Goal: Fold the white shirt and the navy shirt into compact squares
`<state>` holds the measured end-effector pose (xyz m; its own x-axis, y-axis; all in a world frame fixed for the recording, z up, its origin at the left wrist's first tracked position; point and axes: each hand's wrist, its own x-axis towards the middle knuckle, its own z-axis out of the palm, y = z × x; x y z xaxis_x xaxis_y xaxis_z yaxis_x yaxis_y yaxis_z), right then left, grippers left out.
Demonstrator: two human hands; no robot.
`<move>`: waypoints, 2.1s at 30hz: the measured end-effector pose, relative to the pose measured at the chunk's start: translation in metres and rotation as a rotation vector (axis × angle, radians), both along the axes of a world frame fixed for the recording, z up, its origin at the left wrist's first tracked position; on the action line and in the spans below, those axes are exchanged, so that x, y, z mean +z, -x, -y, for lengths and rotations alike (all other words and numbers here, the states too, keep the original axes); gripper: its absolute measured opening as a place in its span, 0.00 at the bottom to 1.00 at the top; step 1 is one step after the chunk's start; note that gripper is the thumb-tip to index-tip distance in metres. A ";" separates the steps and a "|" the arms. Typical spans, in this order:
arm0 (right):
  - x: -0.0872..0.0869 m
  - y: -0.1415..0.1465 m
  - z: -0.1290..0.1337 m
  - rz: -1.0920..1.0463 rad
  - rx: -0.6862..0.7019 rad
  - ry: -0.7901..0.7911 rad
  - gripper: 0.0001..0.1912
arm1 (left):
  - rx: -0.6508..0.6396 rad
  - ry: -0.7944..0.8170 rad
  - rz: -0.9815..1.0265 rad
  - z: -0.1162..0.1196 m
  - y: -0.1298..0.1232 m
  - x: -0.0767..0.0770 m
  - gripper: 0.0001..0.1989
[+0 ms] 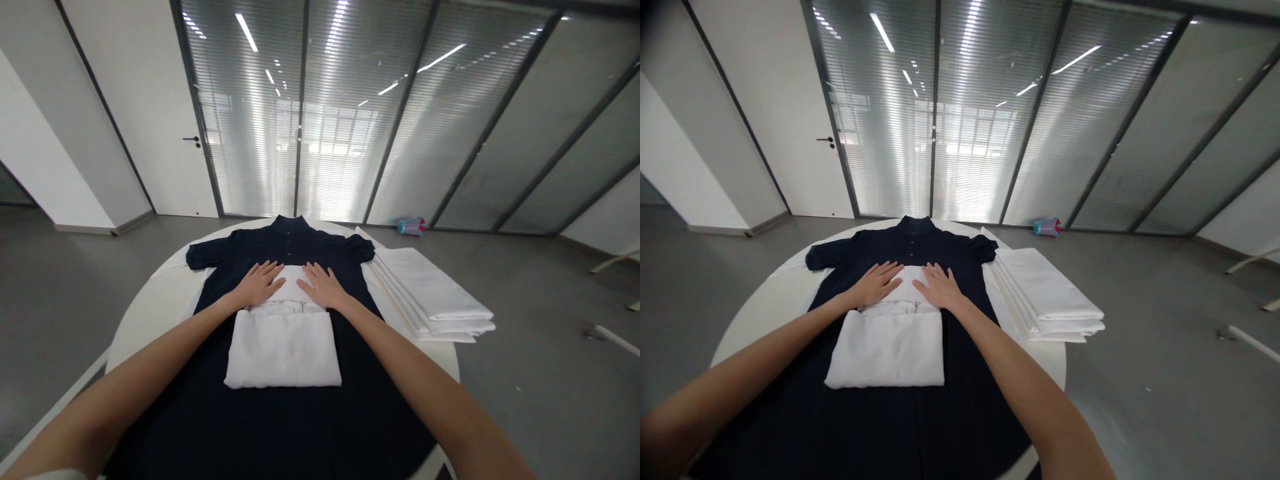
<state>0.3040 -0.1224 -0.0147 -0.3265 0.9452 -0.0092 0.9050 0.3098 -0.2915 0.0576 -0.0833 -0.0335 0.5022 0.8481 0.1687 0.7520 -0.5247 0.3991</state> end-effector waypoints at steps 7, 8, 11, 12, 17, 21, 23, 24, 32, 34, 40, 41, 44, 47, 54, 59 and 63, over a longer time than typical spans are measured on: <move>0.006 0.004 -0.001 -0.068 -0.030 -0.178 0.39 | 0.113 -0.074 0.052 0.003 0.000 0.020 0.21; 0.007 0.010 -0.002 -0.082 -0.007 -0.186 0.39 | 0.083 -0.073 0.047 0.003 -0.003 0.019 0.22; 0.006 0.024 -0.004 -0.072 0.110 -0.159 0.37 | 0.010 -0.032 0.004 0.003 -0.012 0.011 0.26; 0.004 0.025 -0.004 -0.058 0.140 -0.144 0.37 | -0.001 -0.015 -0.011 0.003 -0.012 0.009 0.27; -0.003 0.009 -0.004 -0.024 0.060 -0.060 0.38 | 0.120 0.028 -0.091 -0.001 0.005 0.002 0.33; -0.008 -0.008 -0.008 -0.002 -0.110 -0.117 0.38 | 0.296 0.001 -0.099 -0.009 0.024 0.006 0.33; -0.010 -0.011 -0.010 -0.009 -0.192 -0.132 0.39 | 0.340 0.010 -0.045 -0.012 0.029 0.010 0.30; -0.011 -0.011 -0.010 -0.023 -0.221 -0.126 0.39 | 0.355 0.027 0.008 -0.013 0.031 0.012 0.29; -0.009 -0.016 -0.017 -0.411 -0.263 -0.158 0.28 | 0.158 0.480 0.880 -0.016 0.034 0.030 0.33; -0.008 -0.018 -0.020 -0.595 -0.208 -0.148 0.30 | 0.209 0.585 0.969 -0.014 0.035 0.033 0.32; -0.009 -0.017 -0.027 -1.158 -0.193 0.054 0.36 | 0.095 0.877 0.957 -0.007 0.040 0.040 0.23; -0.010 -0.017 -0.027 -1.221 -0.208 0.100 0.32 | 0.065 0.887 0.985 -0.005 0.041 0.040 0.25; -0.008 -0.020 -0.022 -1.279 -0.170 0.266 0.23 | -0.027 0.924 1.029 0.002 0.040 0.042 0.32; -0.003 -0.024 -0.015 -1.235 -0.065 0.364 0.31 | -0.055 0.952 0.999 0.007 0.037 0.040 0.37; -0.003 -0.022 -0.012 -1.112 0.005 0.219 0.40 | -0.156 0.873 0.725 0.006 0.039 0.037 0.35; 0.003 -0.015 -0.013 -1.157 -0.071 0.106 0.33 | -0.063 0.518 0.631 0.004 0.038 0.043 0.32; 0.011 -0.018 -0.009 -1.193 -0.075 0.126 0.33 | -0.028 0.345 0.580 0.005 0.032 0.044 0.29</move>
